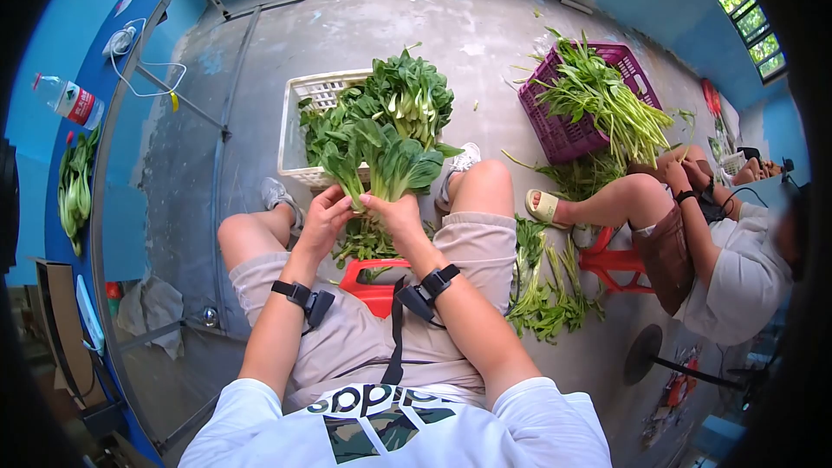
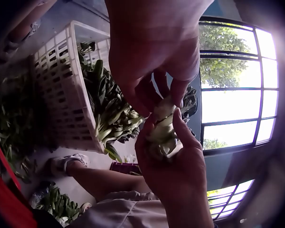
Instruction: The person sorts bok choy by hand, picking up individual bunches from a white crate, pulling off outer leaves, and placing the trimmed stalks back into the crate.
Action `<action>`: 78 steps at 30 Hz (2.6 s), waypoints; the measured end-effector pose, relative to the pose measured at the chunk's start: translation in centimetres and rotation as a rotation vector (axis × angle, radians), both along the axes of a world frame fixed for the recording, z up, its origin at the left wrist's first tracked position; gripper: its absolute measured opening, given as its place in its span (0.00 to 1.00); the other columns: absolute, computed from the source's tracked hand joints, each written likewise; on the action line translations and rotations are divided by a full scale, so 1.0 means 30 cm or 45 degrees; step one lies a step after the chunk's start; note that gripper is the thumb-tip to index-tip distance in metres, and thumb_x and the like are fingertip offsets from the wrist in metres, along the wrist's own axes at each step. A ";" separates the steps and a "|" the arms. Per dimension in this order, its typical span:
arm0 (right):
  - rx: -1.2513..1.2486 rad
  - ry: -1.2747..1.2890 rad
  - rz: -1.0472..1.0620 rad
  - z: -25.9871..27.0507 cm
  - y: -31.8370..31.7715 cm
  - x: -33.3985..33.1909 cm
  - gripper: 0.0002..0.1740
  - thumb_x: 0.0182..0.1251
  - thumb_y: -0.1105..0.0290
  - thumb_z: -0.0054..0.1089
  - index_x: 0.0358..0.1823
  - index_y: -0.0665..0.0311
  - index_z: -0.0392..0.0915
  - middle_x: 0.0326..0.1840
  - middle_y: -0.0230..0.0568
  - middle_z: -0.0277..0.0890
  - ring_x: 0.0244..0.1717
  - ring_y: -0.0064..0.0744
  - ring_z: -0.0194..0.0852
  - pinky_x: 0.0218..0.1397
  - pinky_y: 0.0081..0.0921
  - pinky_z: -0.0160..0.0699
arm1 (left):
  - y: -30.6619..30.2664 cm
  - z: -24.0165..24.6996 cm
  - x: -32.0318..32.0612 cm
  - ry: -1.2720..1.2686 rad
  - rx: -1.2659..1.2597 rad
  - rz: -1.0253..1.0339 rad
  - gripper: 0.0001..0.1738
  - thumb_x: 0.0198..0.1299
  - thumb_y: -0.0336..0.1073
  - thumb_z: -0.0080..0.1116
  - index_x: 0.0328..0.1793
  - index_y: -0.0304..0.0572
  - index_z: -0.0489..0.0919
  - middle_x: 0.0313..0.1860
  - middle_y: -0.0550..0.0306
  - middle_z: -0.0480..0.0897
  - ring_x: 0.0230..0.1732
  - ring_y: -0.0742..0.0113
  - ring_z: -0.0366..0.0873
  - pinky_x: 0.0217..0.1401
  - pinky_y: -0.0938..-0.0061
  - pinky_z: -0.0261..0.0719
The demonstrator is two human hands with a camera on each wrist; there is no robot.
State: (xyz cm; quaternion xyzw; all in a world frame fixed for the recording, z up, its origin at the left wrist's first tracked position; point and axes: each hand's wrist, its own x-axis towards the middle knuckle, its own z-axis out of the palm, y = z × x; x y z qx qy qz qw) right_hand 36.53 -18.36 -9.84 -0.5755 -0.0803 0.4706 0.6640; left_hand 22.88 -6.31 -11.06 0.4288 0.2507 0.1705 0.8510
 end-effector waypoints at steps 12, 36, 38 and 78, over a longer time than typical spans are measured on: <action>-0.114 -0.230 0.039 0.000 0.002 -0.009 0.25 0.56 0.71 0.80 0.53 0.74 0.82 0.50 0.40 0.86 0.44 0.27 0.83 0.49 0.27 0.82 | 0.009 -0.047 -0.001 0.145 0.363 0.045 0.19 0.67 0.33 0.68 0.62 0.35 0.82 0.52 0.59 0.88 0.52 0.74 0.83 0.57 0.75 0.80; -0.094 -0.278 -0.065 -0.025 0.004 -0.014 0.20 0.57 0.68 0.79 0.48 0.70 0.85 0.43 0.37 0.87 0.38 0.25 0.84 0.41 0.24 0.81 | 0.003 -0.070 0.008 0.387 0.346 0.055 0.13 0.66 0.36 0.71 0.51 0.37 0.83 0.41 0.59 0.88 0.40 0.74 0.85 0.41 0.79 0.82; -0.128 -0.273 -0.078 -0.028 0.004 -0.015 0.19 0.58 0.69 0.78 0.48 0.71 0.85 0.43 0.37 0.87 0.38 0.25 0.84 0.41 0.24 0.81 | 0.005 -0.074 0.007 0.378 0.372 0.050 0.12 0.65 0.36 0.71 0.49 0.38 0.83 0.41 0.60 0.88 0.40 0.74 0.85 0.42 0.78 0.82; 0.129 0.194 -0.062 0.003 0.028 -0.033 0.15 0.67 0.66 0.72 0.48 0.68 0.83 0.41 0.34 0.85 0.38 0.23 0.81 0.41 0.24 0.78 | -0.044 0.028 0.003 0.240 0.568 0.107 0.08 0.65 0.27 0.66 0.48 0.32 0.84 0.34 0.61 0.86 0.36 0.77 0.82 0.40 0.80 0.79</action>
